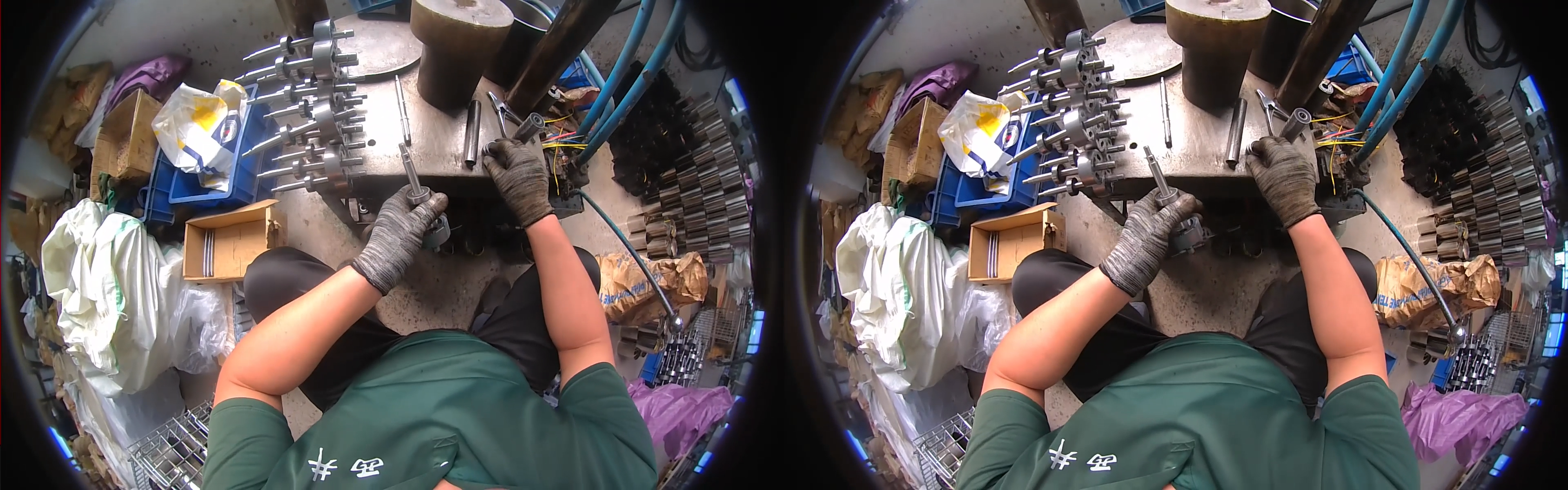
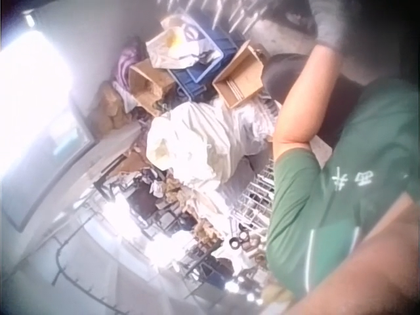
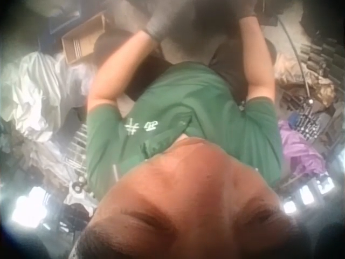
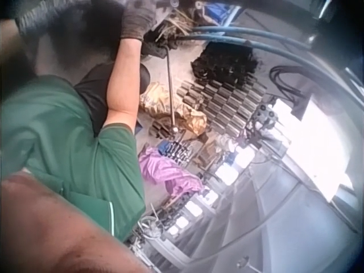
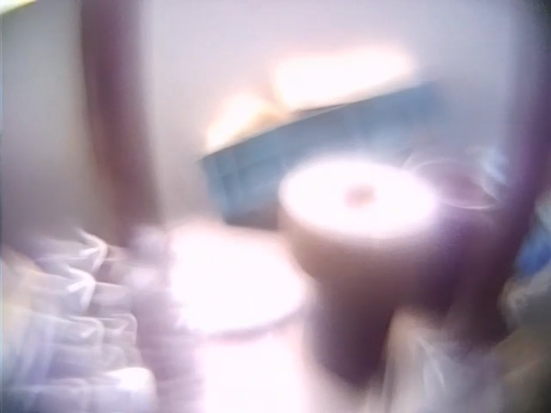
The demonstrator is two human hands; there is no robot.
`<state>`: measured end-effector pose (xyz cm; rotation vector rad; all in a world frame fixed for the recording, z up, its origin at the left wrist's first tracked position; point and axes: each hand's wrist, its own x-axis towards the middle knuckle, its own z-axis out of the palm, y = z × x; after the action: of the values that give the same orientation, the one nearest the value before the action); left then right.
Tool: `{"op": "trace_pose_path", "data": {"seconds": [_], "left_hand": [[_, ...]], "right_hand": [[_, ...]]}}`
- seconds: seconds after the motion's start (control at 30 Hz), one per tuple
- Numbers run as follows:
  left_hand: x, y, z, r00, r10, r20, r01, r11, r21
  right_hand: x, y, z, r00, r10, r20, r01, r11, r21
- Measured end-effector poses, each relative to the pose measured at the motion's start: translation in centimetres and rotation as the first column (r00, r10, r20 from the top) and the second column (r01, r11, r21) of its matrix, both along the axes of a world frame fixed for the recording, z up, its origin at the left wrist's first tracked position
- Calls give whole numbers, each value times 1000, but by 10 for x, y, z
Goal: The person inserts a metal rod into a press machine fixture, operates a side lever to process the component, and then removes it to place it into a collection container.
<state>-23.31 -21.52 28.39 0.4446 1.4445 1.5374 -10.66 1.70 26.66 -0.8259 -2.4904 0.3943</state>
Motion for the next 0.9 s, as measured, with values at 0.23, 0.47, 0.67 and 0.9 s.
{"op": "trace_pose_path", "data": {"seconds": [0.23, 0.47, 0.67, 0.9], "left_hand": [[-4, -2, -11, 972, -100, 210, 75, 989, 127], [-8, 3, -29, 884, -292, 365, 128, 902, 412], [-6, 13, -32, 795, -384, 470, 156, 878, 453], [10, 13, 9, 931, -246, 270, 171, 946, 274]], "right_hand": [[-7, -14, 29, 920, 57, -387, -67, 998, -11], [-76, 5, 134, 718, 92, -690, -209, 974, -87], [-125, 64, 199, 941, -35, -337, 73, 992, 101], [-101, 53, 201, 983, -60, -172, 100, 966, 237]]}}
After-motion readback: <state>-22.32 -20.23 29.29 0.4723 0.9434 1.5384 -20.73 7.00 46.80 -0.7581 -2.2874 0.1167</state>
